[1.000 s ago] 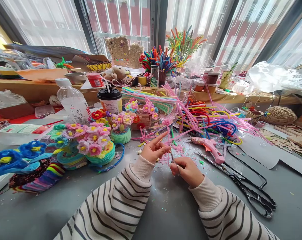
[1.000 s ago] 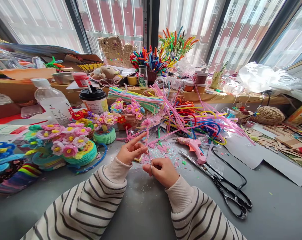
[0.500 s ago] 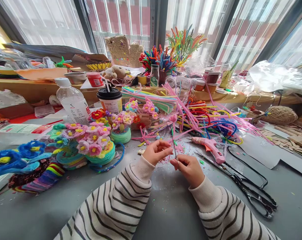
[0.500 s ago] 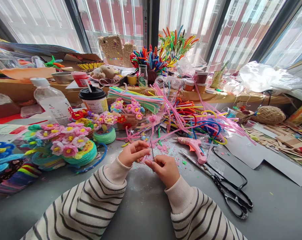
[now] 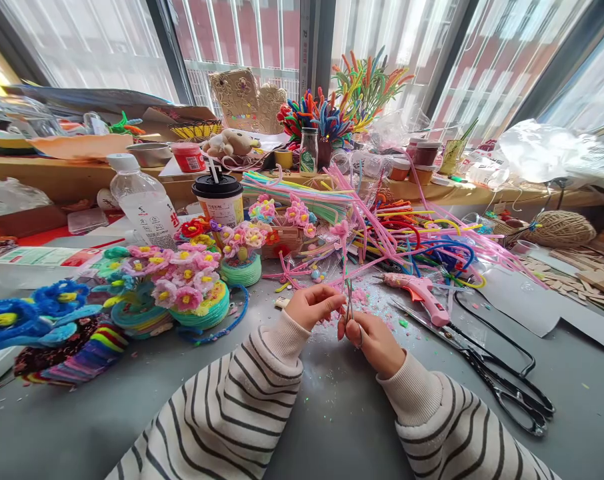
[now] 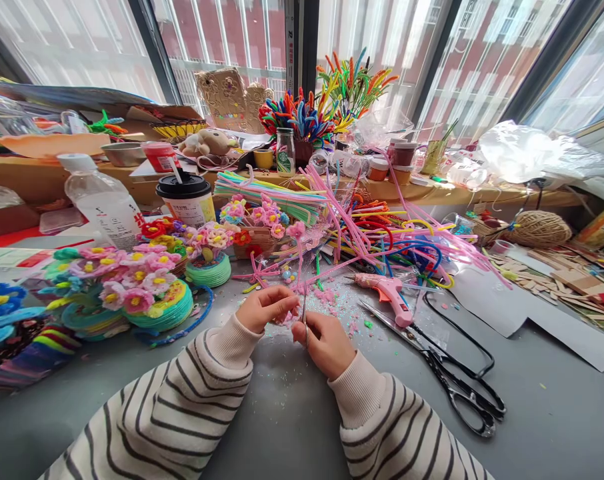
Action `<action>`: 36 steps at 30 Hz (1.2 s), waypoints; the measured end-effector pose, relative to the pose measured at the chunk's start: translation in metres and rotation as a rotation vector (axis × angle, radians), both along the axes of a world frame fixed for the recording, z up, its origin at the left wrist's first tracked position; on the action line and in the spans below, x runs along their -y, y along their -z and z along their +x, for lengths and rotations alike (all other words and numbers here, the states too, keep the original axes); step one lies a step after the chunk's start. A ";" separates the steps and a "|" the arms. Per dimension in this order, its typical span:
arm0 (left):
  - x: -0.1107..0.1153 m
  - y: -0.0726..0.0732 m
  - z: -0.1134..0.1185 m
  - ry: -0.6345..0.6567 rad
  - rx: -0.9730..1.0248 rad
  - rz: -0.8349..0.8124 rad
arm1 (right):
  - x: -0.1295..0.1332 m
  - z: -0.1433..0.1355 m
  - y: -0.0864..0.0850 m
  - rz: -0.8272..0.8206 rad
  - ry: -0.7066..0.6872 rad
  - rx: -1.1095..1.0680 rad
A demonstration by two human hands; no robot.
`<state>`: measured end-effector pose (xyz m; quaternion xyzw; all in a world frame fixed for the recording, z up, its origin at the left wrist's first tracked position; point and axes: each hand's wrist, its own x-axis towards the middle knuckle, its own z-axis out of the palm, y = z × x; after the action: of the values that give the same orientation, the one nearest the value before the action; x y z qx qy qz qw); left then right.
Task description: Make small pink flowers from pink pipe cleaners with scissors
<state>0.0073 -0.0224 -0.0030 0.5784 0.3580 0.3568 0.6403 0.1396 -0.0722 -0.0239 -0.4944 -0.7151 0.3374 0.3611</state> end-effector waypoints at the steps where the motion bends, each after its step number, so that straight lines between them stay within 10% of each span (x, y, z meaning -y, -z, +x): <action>1: 0.000 0.000 0.000 -0.005 0.000 0.000 | 0.000 0.000 -0.001 0.007 -0.001 0.016; 17: 0.002 -0.003 0.000 -0.020 -0.001 0.028 | 0.002 -0.001 -0.002 0.123 0.162 0.112; 36: 0.003 -0.004 0.000 0.002 0.009 0.024 | 0.002 -0.002 0.000 0.067 0.044 0.052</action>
<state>0.0073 -0.0253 0.0012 0.5849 0.3502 0.3628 0.6353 0.1377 -0.0746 -0.0243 -0.5061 -0.7241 0.2922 0.3662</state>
